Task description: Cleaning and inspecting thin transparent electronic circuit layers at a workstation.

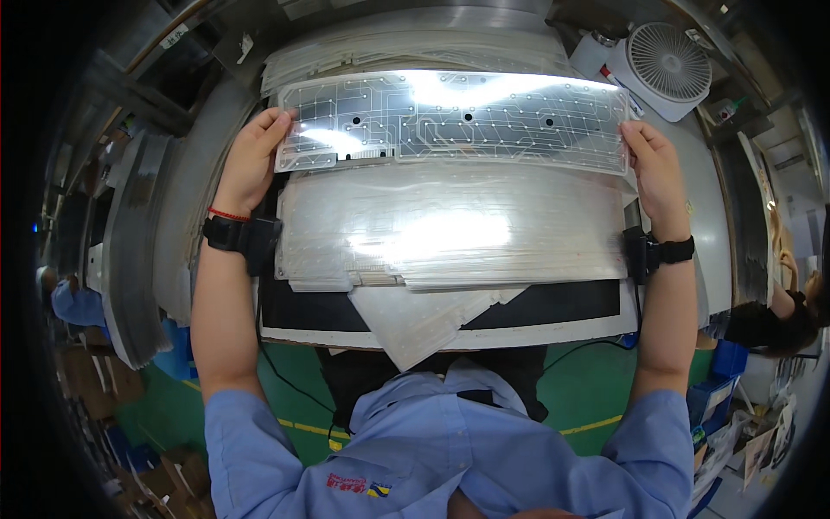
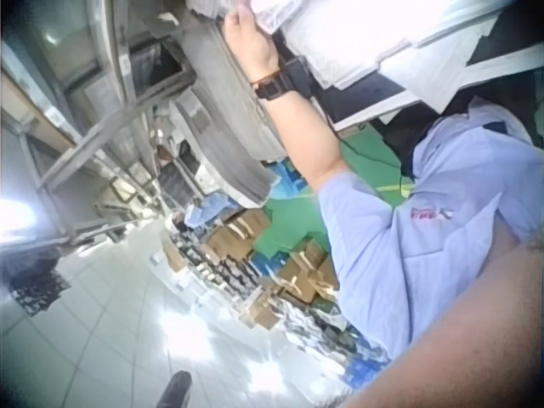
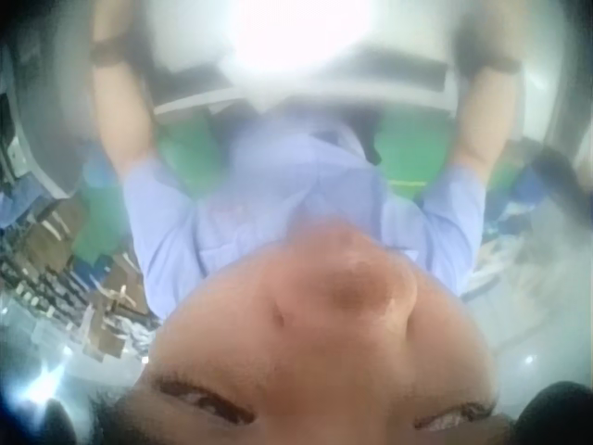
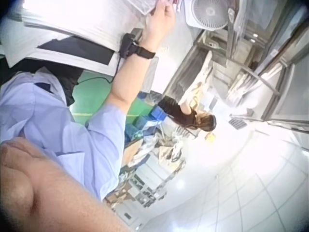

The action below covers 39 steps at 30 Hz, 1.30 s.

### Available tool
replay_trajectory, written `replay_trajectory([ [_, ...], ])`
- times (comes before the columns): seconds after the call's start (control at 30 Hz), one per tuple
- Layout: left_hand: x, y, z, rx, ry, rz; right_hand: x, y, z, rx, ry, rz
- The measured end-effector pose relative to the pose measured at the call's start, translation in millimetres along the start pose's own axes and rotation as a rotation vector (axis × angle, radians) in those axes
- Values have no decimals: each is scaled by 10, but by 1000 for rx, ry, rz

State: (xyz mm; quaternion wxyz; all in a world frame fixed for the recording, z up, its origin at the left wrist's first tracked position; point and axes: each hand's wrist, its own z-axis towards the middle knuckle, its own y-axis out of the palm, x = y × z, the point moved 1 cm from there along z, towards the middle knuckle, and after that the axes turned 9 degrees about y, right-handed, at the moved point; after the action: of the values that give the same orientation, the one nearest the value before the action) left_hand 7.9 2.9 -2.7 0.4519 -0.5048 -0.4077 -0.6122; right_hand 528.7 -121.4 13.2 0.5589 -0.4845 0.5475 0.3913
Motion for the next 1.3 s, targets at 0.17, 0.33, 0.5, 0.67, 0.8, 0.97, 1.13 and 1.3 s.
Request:
replay_trajectory([
  [0.17,33,-154,21,-70,7,-2,-19,-71,16,-30,-41,46],
  [0.33,88,-124,-9,-10,46,-22,-90,-53,-53,0,-58,62],
  [0.5,164,-2,-57,51,66,-169,-193,73,-122,33,-78,163],
  [0.67,92,-53,-32,31,83,88,-177,91,-99,50,-116,55],
  [0.8,126,34,-28,-7,110,107,-189,124,-124,99,-73,6],
  [0.97,147,-42,-35,83,171,8,-86,5,-38,-30,-25,15],
  [1.13,324,112,-137,91,334,409,-49,-8,-47,-97,33,-49],
  [1.3,608,685,-488,-562,407,806,14,-19,-6,-118,20,-72],
])
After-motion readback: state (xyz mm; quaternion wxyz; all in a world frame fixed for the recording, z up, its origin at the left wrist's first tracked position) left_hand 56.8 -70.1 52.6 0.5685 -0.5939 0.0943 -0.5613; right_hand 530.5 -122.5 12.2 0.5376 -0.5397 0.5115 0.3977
